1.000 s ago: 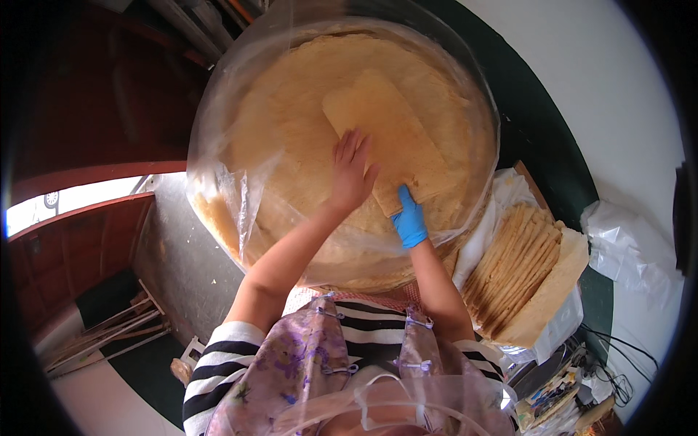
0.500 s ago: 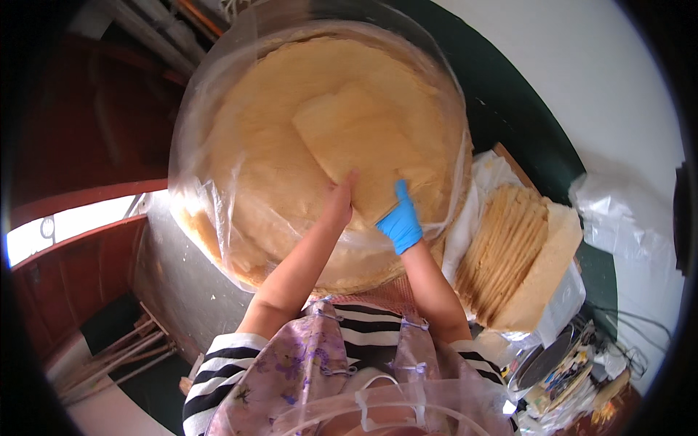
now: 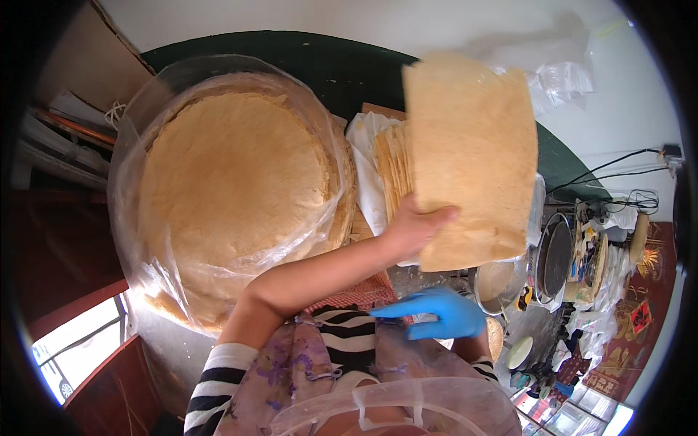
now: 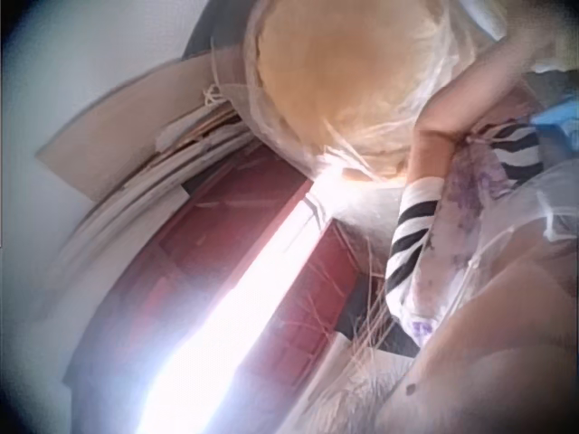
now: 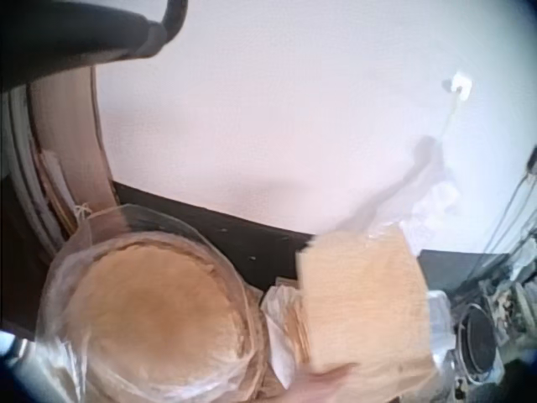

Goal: The person repeatedly lifts thin, flexible sheets from a large round container, stacks them on a table, and places stacks onto a digital scale. The person adjusts the stacks and repositions them between the container and the scale.

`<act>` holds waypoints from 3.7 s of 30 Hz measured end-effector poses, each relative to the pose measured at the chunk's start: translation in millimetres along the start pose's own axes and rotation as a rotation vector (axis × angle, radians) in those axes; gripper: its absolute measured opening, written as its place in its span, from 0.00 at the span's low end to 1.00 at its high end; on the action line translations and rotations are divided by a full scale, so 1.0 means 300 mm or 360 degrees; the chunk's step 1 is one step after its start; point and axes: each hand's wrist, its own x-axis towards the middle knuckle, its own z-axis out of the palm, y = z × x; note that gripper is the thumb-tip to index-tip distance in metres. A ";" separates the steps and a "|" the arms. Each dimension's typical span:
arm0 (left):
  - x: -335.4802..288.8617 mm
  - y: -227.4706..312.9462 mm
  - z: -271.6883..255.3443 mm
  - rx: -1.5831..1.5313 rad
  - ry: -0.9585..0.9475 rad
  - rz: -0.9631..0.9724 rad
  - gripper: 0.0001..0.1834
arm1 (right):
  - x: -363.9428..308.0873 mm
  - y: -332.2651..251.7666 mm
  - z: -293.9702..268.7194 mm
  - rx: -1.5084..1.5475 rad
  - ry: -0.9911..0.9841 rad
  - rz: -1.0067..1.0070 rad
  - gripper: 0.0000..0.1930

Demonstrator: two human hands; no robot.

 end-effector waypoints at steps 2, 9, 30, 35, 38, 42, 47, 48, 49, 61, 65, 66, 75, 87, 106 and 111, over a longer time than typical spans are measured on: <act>0.082 -0.105 0.104 -0.0191 0.0040 0.0009 0.14 | -0.079 -0.037 -0.002 0.0208 0.0879 -0.0353 0.23; 0.186 -0.318 0.031 -0.0105 0.0425 -0.0366 0.20 | -0.003 0.395 -0.254 -0.1279 0.1881 0.0838 0.46; -0.838 -0.127 -0.849 0.2828 0.0134 -0.1082 0.13 | 1.081 0.222 0.171 -0.1529 0.0074 -0.0672 0.26; -0.905 -0.135 -0.845 0.2480 0.0957 -0.0908 0.14 | 1.097 0.332 0.357 -0.1871 -0.0144 -0.0591 0.49; -0.937 -0.107 -0.827 0.2184 0.1464 -0.0723 0.18 | 1.098 0.359 0.374 -0.1803 -0.0176 -0.0729 0.42; -0.964 -0.078 -0.818 0.2081 0.1644 -0.0750 0.25 | 1.124 0.372 0.359 -0.1525 -0.0272 -0.0837 0.31; -0.964 -0.057 -0.837 0.2148 0.1771 -0.0645 0.25 | 1.127 0.382 0.416 -0.1634 -0.0195 -0.1104 0.15; -0.960 -0.056 -0.838 0.2111 0.1818 -0.0582 0.25 | 1.126 0.385 0.426 -0.1621 -0.0168 -0.1157 0.12; -0.958 -0.054 -0.842 0.2071 0.1850 -0.0515 0.24 | 1.127 0.389 0.427 -0.1600 -0.0156 -0.1254 0.10; -0.915 -0.010 -0.876 0.2309 0.1309 -0.0797 0.24 | 1.136 0.385 0.473 -0.1306 -0.0034 -0.1033 0.08; -0.958 0.034 -0.870 0.2401 0.1897 -0.0583 0.43 | 1.152 0.343 0.410 -0.0641 -0.0221 -0.0273 0.10; -0.955 0.032 -0.871 0.2484 0.1755 -0.0742 0.42 | 1.154 0.332 0.394 -0.0790 -0.0179 -0.0476 0.11; -0.828 -0.128 -0.909 0.3227 0.0936 -0.0297 0.27 | 1.042 0.386 0.403 -0.1911 0.0024 -0.0441 0.47; -0.836 -0.085 -0.911 0.2894 0.1223 0.0240 0.13 | 0.790 0.433 0.188 -0.1070 0.0848 -0.0034 0.59; -0.836 0.102 -0.888 0.2142 0.1265 -0.0242 0.22 | 1.084 0.303 0.024 -0.0680 -0.0144 -0.0004 0.11; -0.820 0.072 -0.884 0.2149 0.1218 -0.0094 0.22 | 1.129 0.308 0.013 -0.0642 -0.0267 0.0173 0.10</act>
